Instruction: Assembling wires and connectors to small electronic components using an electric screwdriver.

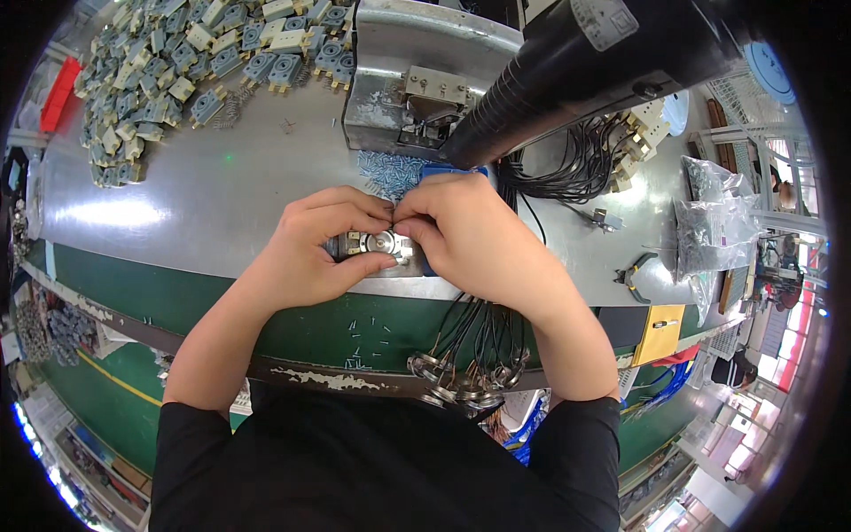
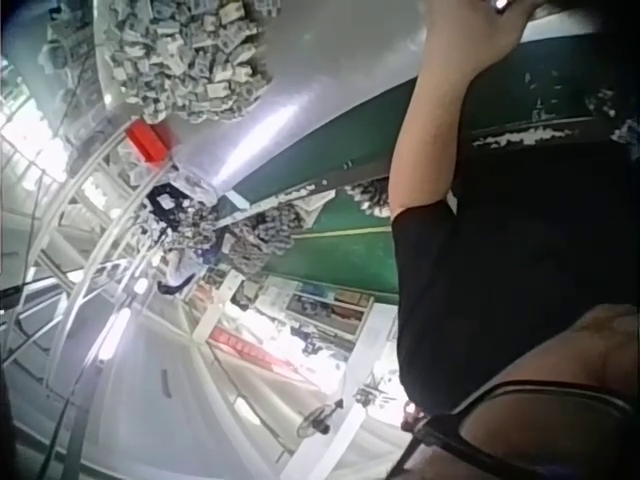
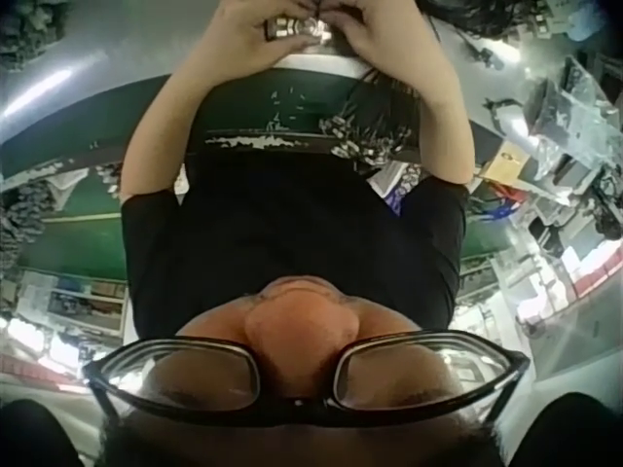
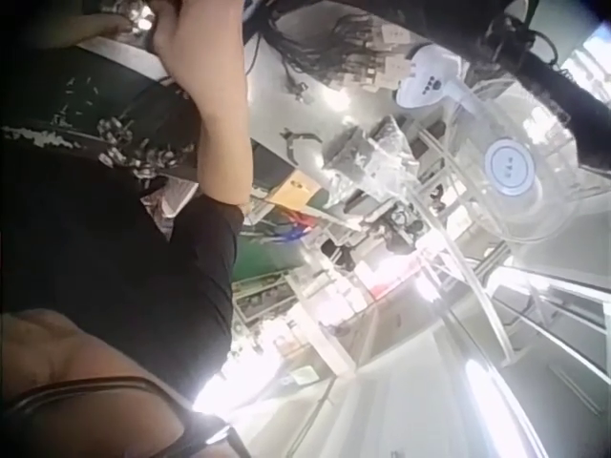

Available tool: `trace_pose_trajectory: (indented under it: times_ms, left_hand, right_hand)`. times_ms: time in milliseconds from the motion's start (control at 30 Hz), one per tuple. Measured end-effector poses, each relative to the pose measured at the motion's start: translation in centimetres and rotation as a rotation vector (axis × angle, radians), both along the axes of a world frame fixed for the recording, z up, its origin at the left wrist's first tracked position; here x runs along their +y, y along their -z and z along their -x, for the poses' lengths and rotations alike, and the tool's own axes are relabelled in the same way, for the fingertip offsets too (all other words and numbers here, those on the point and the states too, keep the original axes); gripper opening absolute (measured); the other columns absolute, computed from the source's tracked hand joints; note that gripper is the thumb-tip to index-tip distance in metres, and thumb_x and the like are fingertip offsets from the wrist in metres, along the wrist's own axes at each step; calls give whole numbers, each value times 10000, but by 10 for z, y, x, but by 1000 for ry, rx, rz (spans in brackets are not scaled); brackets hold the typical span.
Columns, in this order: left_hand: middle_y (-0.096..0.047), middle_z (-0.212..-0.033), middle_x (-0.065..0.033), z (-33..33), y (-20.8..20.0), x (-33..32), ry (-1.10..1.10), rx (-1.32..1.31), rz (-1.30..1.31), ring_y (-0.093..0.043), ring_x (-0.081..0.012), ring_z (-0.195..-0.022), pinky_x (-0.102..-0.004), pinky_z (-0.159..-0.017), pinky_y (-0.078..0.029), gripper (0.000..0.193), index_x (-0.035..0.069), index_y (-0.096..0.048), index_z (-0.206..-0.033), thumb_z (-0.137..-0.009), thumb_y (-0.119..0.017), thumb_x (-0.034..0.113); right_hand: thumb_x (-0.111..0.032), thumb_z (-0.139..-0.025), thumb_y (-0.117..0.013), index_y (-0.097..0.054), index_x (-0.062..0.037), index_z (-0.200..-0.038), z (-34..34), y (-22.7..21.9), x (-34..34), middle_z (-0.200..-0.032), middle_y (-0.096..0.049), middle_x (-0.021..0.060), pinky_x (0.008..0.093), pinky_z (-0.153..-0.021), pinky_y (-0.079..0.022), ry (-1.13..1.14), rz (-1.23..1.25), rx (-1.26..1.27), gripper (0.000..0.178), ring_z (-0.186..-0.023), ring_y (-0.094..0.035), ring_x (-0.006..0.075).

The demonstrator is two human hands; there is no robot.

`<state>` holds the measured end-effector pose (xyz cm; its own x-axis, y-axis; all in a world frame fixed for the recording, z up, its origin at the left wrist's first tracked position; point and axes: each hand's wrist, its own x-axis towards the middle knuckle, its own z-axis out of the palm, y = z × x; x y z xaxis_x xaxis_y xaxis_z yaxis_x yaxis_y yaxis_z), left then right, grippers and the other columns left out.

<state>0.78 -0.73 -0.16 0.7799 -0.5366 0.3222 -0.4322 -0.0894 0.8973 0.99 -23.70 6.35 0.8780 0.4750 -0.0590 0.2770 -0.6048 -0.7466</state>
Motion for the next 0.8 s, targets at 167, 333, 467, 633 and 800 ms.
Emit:
trace_pose_trajectory:
  times_ms: [167, 333, 467, 633, 800]
  left_hand:
    - [-748, -1088, -143, 0, -3, -1, 1, 23, -12, -736, -297, -1031, -382, -912, -587, 309, -8, -734, -1005, -760, -910, 58]
    - [-743, -1085, -145, 2, 0, -2, -13, 20, -11, -735, -299, -1034, -381, -911, -586, 302, -6, -720, -987, -757, -907, 51]
    - [-742, -1097, -144, 1, -2, -2, -19, 3, -15, -734, -299, -1035, -386, -912, -584, 300, -4, -714, -982, -755, -903, 45]
    - [-737, -1123, -146, -1, -11, -5, -36, 8, -54, -729, -317, -1038, -388, -921, -580, 308, -1, -729, -1014, -747, -878, 34]
    - [-744, -1132, -128, -1, -8, -3, 17, -8, -71, -731, -314, -1033, -390, -908, -585, 316, 14, -764, -1063, -761, -856, 34]
  right_hand:
    - [36, -833, -694, -713, 33, -946, -13, 0, -3, -861, -680, 168, 423, -706, -536, -220, 19, -90, 114, -800, -665, 371]
    - [23, -829, -706, -705, 23, -926, 6, -3, 2, -871, -671, 164, 434, -708, -535, -155, 84, -177, 98, -807, -656, 377]
    - [5, -839, -726, -698, 17, -936, 10, 0, 0, -858, -671, 155, 433, -674, -530, -114, 67, -234, 101, -782, -660, 370]
    - [-21, -821, -776, -700, -21, -961, 17, 0, 3, -805, -675, 127, 422, -647, -526, 30, 108, -249, 159, -724, -665, 357]
    - [-40, -801, -810, -699, -72, -931, 24, 0, 5, -766, -686, 104, 407, -620, -517, 35, 219, -414, 174, -691, -675, 325]
